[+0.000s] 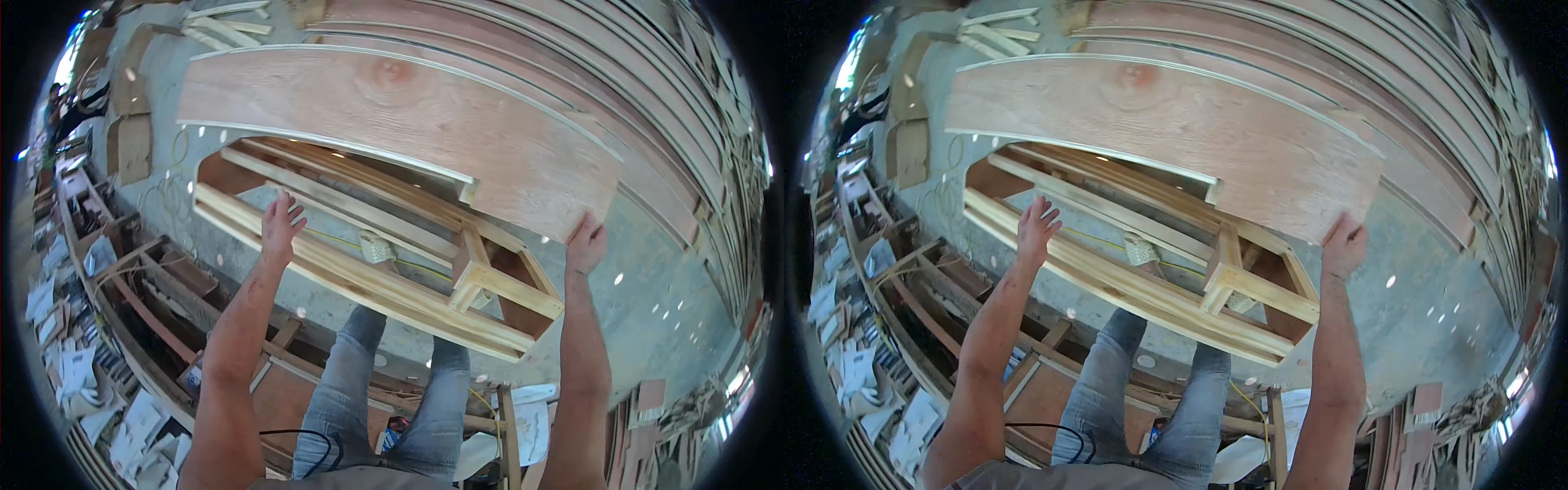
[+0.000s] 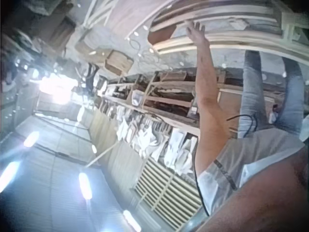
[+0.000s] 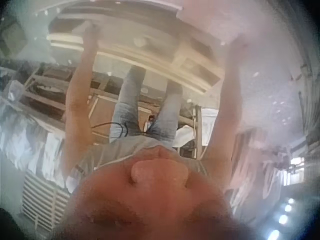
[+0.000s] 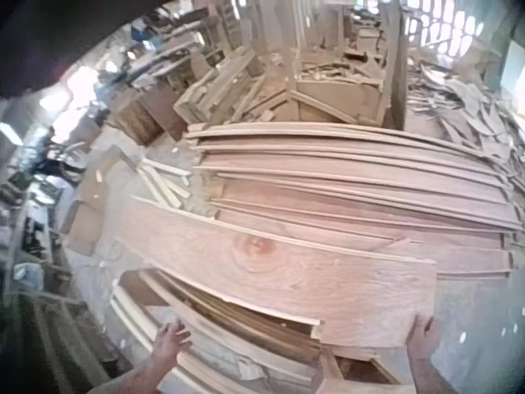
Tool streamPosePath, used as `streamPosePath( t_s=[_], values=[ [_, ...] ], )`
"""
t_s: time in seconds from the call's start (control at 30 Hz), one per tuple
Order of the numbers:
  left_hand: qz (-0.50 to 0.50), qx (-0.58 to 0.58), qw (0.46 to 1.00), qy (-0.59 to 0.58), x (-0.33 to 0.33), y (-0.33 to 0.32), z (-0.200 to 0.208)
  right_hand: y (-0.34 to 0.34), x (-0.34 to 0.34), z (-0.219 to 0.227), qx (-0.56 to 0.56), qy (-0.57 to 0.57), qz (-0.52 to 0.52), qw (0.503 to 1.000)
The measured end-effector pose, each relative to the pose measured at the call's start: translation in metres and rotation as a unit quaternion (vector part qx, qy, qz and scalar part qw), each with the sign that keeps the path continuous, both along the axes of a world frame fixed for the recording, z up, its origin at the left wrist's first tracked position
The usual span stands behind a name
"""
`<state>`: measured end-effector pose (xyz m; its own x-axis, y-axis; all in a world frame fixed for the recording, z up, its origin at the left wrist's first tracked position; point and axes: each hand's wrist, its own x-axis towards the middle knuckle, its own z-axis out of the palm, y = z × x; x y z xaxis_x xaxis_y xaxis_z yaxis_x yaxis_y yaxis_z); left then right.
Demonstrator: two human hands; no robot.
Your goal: The person assembles a wooden furniture frame by attaching plywood panels to a wooden structure. They use a pneumatic nail gun to secure the panels and a hammer to drive in nails manually. The person positions the panels, aligns them with the frame, and fastens them securely.
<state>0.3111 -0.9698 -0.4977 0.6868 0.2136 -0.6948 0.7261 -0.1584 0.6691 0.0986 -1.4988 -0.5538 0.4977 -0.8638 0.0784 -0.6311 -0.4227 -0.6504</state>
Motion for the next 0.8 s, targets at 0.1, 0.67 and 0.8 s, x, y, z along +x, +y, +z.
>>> streamPosePath(
  t_s=[0.1,0.67,0.8],
  values=[
    [-0.077,0.065,0.995,-0.008,-0.019,0.051,0.052,-0.026,-0.017,-0.020,-0.028,0.144,0.008,0.989],
    [-0.120,0.416,0.866,-0.251,0.066,0.153,-0.016,0.277,0.362,0.148,-0.175,-0.046,0.521,0.834],
    [-0.160,0.485,0.823,-0.249,0.048,0.134,-0.025,0.329,0.385,0.060,-0.294,0.198,0.484,0.800]
  ],
)
